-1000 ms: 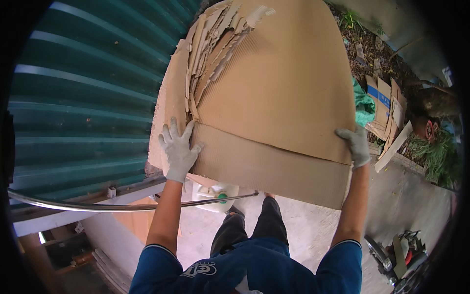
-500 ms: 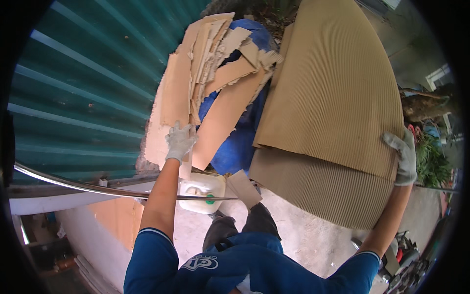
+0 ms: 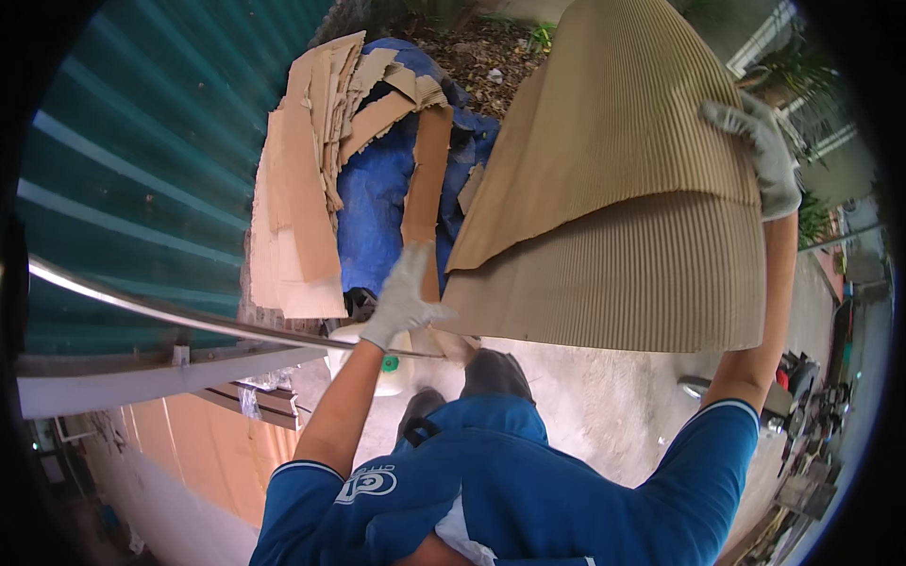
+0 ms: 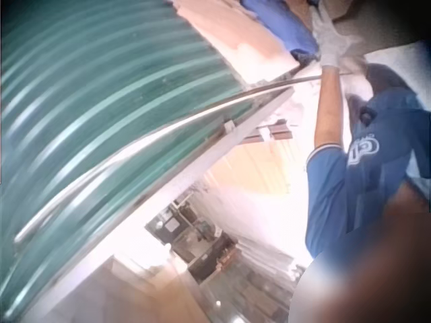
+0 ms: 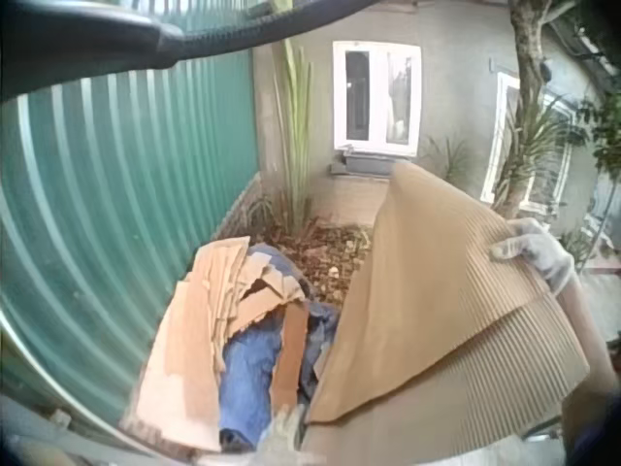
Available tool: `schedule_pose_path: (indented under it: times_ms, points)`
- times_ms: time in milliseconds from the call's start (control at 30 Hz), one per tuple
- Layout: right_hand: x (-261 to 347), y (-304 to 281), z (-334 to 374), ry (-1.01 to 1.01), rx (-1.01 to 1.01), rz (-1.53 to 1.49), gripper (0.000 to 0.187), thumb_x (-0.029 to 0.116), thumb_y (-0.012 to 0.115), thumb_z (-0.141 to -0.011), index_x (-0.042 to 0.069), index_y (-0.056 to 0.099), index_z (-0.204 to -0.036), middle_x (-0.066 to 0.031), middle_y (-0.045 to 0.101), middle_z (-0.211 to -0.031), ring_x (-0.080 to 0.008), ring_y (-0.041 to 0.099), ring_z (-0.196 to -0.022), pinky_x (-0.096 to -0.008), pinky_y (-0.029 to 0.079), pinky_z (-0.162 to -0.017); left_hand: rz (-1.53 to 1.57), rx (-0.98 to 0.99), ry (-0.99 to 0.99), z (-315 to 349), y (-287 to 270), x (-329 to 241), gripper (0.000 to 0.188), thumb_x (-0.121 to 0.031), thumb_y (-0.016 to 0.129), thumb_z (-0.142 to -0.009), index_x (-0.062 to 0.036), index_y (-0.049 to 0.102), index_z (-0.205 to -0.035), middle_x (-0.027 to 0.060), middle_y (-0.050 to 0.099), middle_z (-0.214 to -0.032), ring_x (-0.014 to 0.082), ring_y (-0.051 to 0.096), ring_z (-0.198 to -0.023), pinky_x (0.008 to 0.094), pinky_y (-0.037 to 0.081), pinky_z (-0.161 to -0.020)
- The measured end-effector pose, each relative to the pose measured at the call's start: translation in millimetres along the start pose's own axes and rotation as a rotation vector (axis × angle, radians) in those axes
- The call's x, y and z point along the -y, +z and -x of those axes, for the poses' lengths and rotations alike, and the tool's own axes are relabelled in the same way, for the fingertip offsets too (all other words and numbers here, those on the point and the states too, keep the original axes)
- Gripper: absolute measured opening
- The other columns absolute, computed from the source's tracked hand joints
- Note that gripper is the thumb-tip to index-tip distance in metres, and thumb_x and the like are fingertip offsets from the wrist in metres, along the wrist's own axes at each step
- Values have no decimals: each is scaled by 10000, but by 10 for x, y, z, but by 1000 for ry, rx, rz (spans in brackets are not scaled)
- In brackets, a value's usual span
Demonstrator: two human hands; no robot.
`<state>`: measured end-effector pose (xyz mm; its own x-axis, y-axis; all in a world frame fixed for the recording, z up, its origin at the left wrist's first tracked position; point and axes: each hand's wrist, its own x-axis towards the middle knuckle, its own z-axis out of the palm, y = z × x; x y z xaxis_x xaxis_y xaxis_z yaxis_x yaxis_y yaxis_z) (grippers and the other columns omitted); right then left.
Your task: The person handles food items in a kitchen, then moves outside to collect and fold cardboard and plastic sheets. They stack the cardboard and gather plastic pieces into a bundle.
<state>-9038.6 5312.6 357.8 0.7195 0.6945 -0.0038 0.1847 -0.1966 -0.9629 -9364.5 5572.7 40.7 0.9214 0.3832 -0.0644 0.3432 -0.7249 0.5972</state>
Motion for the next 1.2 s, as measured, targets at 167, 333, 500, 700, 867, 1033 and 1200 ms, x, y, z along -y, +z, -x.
schedule_pose_path:
  times_ms: [167,333,500,700,867,1033,1200]
  points:
    - [320,43,1098,-412,-89,256,378,155,656,-874,-51,591,-1184,-136,666,-1065,-180,672,-911,-290,551,-831,15,61,194,1259,552,-559,1279,-505,860,-515,-63,188,-1509,300,170,-1522,459,262,-1377,530,227,-1122]
    - [423,-140,2130,-583,59,592,439,193,604,-899,-40,539,-1265,-197,501,-1340,-258,526,-1228,-364,435,-1050,72,-87,201,2059,852,-676,1191,-462,831,-582,-70,188,-1505,284,151,-1530,447,226,-1389,558,178,-1121]
    - [341,-258,3129,-143,-264,359,441,193,608,-896,-40,541,-1264,-190,514,-1321,-250,535,-1204,-357,441,-1032,90,38,136,2506,1038,-919,1155,-451,814,-609,-50,197,-1499,283,164,-1527,439,168,-1413,538,172,-1133]
    - [223,-318,4208,11,-403,265,443,192,614,-892,-41,543,-1262,-183,528,-1297,-241,546,-1175,-349,449,-1011,320,160,338,2929,1170,-1472,1144,-350,830,-561,-90,233,-1502,251,235,-1520,438,266,-1373,517,260,-1091]
    - [59,-544,5227,-10,-463,235,445,192,618,-889,-41,545,-1261,-176,540,-1277,-234,556,-1151,-343,455,-994,380,85,454,3576,1631,-1950,1032,-296,788,-628,-96,263,-1493,237,330,-1480,411,407,-1298,455,362,-1051]
    - [9,-772,6226,-30,-493,201,447,192,622,-886,-42,547,-1260,-170,552,-1257,-226,565,-1127,-336,461,-976,476,-3,363,4423,2246,-2341,787,-204,670,-807,-66,280,-1477,245,392,-1439,389,443,-1285,425,395,-1060]
    - [132,-747,7019,-61,-489,200,449,192,626,-883,-42,549,-1258,-164,565,-1237,-218,574,-1103,-330,467,-958,501,-15,379,5102,2655,-2651,663,-207,568,-891,-26,293,-1467,249,409,-1427,386,428,-1304,419,376,-1077]
